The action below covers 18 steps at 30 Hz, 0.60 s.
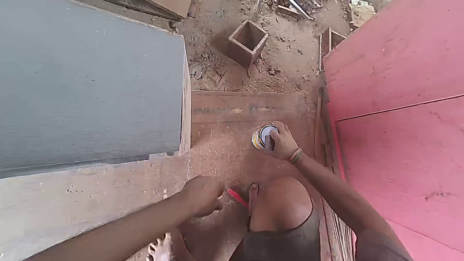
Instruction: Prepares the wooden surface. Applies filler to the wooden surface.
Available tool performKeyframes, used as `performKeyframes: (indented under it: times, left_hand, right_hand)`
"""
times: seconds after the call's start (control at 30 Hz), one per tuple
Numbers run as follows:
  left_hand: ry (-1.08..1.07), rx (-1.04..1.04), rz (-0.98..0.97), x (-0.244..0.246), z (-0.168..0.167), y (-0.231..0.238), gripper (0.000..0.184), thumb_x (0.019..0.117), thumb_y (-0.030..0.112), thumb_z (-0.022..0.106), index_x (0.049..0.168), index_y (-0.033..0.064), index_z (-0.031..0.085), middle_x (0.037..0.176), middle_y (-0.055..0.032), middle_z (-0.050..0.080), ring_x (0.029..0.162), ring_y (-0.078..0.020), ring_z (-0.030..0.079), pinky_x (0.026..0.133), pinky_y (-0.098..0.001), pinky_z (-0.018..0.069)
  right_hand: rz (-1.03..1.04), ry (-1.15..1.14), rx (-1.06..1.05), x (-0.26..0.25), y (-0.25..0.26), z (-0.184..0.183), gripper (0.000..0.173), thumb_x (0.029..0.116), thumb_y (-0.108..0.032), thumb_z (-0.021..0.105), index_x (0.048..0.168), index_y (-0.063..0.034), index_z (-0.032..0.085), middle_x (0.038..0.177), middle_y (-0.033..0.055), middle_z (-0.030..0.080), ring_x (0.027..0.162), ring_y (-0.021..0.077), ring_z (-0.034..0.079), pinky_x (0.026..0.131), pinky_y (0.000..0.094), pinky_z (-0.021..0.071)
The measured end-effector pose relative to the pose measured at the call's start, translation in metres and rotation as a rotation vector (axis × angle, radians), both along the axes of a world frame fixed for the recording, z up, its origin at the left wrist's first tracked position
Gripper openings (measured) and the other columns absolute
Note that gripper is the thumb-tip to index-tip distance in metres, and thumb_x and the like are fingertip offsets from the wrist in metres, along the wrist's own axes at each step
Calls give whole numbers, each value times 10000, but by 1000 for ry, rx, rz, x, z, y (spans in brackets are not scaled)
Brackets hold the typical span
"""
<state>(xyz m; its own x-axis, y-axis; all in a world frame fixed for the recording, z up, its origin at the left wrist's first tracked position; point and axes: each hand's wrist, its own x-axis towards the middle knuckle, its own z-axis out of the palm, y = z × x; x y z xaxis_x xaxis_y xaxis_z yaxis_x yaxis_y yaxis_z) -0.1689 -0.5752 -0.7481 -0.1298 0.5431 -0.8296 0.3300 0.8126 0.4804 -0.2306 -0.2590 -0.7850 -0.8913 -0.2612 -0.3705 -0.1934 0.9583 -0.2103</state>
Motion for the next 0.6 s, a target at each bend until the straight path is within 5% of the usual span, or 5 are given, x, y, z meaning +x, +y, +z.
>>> performKeyframes:
  times: [0.1, 0.17, 0.27, 0.4, 0.6]
  left_hand:
    - [142, 98, 326, -15, -51, 28, 669, 886, 505, 753, 1358, 57, 595, 1318, -211, 618, 1239, -392, 594, 1016, -594, 488]
    - [254, 73, 546, -28, -74, 42, 1012, 791, 542, 827, 1530, 13, 382, 1521, -258, 427, 1391, -420, 457, 1105, -581, 429]
    - [378, 139, 879, -47, -102, 56, 1350, 663, 565, 899, 1645, 103, 96, 1676, -217, 191, 1512, -387, 305, 1188, -550, 351]
    - [586, 345, 1043, -55, -143, 88, 1494, 507, 704, 891, 1645, 117, 122, 1663, -174, 271, 1482, -322, 387, 1175, -500, 401]
    - [717, 683, 1124, -61, -166, 132, 1239, 619, 654, 852, 1552, 13, 348, 1513, -164, 515, 1410, -255, 494, 1184, -440, 404]
  right_hand:
    - [138, -44, -52, -23, -18, 2, 676, 647, -423, 872, 1189, -76, 667, 1561, 258, 405, 1440, 473, 384, 1103, 609, 421]
    - [311, -110, -41, -39, -26, 3, 637, 688, -384, 865, 1211, -85, 656, 1593, 245, 371, 1452, 485, 363, 1110, 627, 406]
    - [452, -181, -3, -62, -27, 11, 662, 737, -387, 868, 1287, -104, 631, 1634, 171, 346, 1478, 441, 349, 1126, 636, 379]
    - [369, -118, -35, -54, -18, 7, 781, 735, -577, 834, 1294, -77, 614, 1623, 116, 392, 1482, 365, 380, 1155, 557, 382]
    - [399, -97, -5, -48, -25, 14, 658, 759, -318, 857, 1303, -45, 606, 1577, 184, 434, 1491, 406, 356, 1188, 554, 353]
